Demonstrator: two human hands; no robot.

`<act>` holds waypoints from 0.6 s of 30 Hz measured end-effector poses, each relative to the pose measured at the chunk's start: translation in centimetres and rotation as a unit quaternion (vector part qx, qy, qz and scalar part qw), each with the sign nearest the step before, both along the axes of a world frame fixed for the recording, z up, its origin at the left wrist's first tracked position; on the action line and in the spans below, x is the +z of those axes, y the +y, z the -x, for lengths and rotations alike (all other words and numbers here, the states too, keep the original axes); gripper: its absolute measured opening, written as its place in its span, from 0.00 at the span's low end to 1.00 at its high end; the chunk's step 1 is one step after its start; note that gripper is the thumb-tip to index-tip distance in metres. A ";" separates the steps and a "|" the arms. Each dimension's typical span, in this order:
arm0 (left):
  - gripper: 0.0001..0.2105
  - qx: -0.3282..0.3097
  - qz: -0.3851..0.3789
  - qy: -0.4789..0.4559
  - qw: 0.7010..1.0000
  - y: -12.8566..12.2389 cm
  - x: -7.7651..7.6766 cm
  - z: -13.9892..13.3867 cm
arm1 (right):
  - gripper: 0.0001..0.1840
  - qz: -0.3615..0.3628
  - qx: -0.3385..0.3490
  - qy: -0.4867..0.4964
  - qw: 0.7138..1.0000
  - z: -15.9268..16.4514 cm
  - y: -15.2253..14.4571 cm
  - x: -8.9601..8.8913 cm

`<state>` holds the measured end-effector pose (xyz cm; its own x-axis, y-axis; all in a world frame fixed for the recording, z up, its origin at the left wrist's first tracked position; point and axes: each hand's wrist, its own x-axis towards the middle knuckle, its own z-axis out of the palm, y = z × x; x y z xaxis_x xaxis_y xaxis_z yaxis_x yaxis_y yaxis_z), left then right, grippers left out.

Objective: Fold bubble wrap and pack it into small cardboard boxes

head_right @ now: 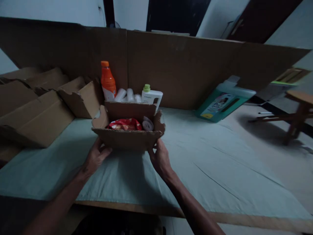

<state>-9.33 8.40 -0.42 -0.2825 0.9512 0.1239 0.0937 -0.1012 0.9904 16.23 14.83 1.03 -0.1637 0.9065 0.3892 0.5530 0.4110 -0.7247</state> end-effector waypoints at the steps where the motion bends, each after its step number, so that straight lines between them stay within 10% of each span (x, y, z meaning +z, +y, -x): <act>1: 0.35 -0.026 0.002 -0.011 1.000 1.0 -0.2 -1.3 | 0.09 0.002 -0.029 -0.007 1.000 -1.7 -0.6 -0.2; 5: 0.34 -0.121 0.003 -0.049 0.991 3.0 -1.3 -4.9 | 0.17 0.017 -0.086 -0.057 0.995 -8.4 -4.6 -2.1; 9: 0.34 -0.121 0.011 -0.036 0.992 2.9 -2.2 -5.5 | 0.45 0.065 -0.021 -0.033 0.997 -12.9 -5.9 -3.7; 13: 0.34 -0.110 0.023 -0.013 0.994 2.2 -2.1 -4.7 | 0.64 0.090 0.045 0.037 0.994 -13.6 -2.6 -4.4; 18: 0.28 -0.088 0.055 0.075 0.992 2.5 -1.7 -4.1 | 0.62 0.095 0.075 0.089 0.989 -11.4 0.3 -5.1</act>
